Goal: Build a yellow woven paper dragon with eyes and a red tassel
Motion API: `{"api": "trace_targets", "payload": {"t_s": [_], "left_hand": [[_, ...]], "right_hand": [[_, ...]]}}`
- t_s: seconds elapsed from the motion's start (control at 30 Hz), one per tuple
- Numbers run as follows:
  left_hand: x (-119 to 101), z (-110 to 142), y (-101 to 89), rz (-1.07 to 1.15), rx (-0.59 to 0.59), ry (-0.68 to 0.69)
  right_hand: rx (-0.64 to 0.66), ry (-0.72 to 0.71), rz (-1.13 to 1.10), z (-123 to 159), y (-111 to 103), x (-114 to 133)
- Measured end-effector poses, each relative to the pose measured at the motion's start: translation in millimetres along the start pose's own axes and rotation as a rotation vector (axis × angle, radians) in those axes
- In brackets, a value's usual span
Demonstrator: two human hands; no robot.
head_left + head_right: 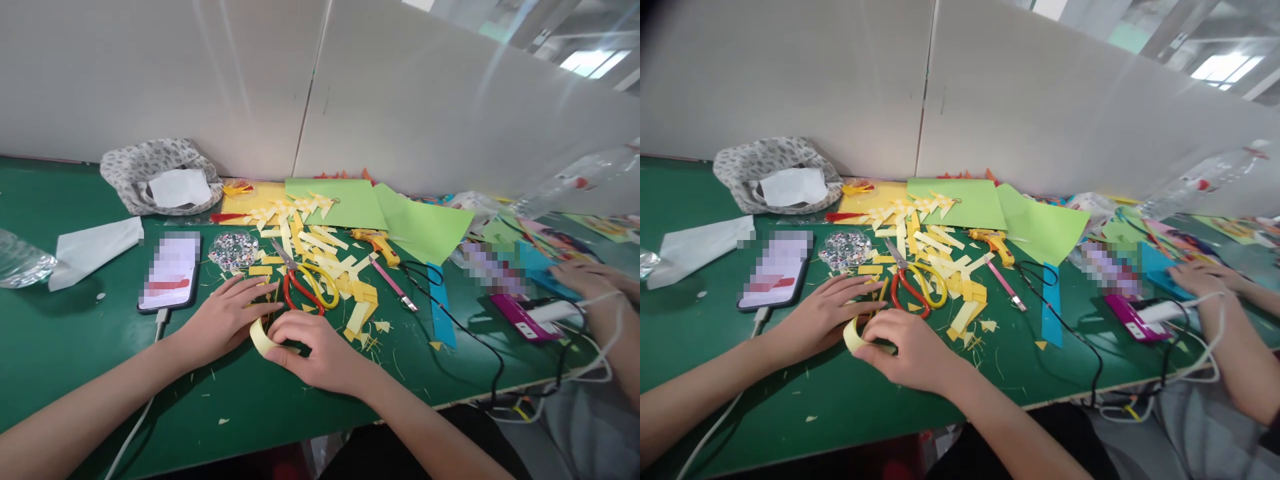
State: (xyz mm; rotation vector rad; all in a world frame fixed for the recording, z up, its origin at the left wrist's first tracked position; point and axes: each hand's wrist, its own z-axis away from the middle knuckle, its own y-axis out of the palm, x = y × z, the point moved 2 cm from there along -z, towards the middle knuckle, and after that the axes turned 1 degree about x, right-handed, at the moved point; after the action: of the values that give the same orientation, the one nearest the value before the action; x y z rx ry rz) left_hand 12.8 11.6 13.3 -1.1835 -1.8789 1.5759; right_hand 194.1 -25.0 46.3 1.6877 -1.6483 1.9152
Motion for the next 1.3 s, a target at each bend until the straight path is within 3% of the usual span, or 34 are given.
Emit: {"api": "trace_targets", "payload": {"t_s": [0.13,0.27,0.37,0.53,0.6,0.7,0.77,0.83,0.93,1.03,1.1,1.17,1.3], "left_hand": [[4.8,0.0,-1.9,-0.033,-0.086,-0.058],[6.4,-0.5,-5.6,-0.069,-0.164,-0.098],[6.1,0.2,-5.2,-0.09,-0.144,-0.089],[5.3,0.9,-5.9,-0.063,-0.144,-0.099],[2.3,0.0,-9.6,0.028,-0.181,-0.114],[-4.4,-1.4,-16.0,0.271,-0.22,-0.182],[-8.1,-1.8,-18.1,0.493,-0.222,-0.259],[-9.2,-1.6,-17.7,0.709,-0.219,-0.359],[-4.0,-0.6,-14.8,0.895,-0.264,-0.571],[2.9,-0.6,-11.5,1.01,-0.294,-0.716],[5.0,-1.5,-9.4,1.077,-0.274,-0.72],[5.3,-2.2,-8.0,1.106,-0.257,-0.7],[3.5,-2.3,-7.1,1.129,-0.248,-0.689]], "right_hand": [[-0.14,0.013,0.002,3.2,-3.9,1.6],[-0.563,0.11,-0.079,9.6,-17.1,-2.1],[-0.833,0.155,-0.179,12.3,-24.3,-7.9],[-1.009,0.1,-0.209,10.0,-33.8,-14.2],[-0.929,0.167,-0.174,8.2,-34.6,-15.8],[-0.528,0.268,-0.075,4.0,-23.8,-14.2],[-0.25,0.256,0.008,2.3,-11.4,-10.0],[-0.092,0.223,0.058,1.2,-3.0,-5.9],[-0.07,0.243,0.092,-0.3,-11.1,-8.4],[-0.204,0.35,0.239,3.7,-47.6,-26.8],[-0.321,0.47,0.455,12.5,-79.4,-45.3],[-0.347,0.654,0.657,25.0,-107.0,-65.2],[-0.2,0.952,0.642,47.1,-133.1,-93.2]]}}
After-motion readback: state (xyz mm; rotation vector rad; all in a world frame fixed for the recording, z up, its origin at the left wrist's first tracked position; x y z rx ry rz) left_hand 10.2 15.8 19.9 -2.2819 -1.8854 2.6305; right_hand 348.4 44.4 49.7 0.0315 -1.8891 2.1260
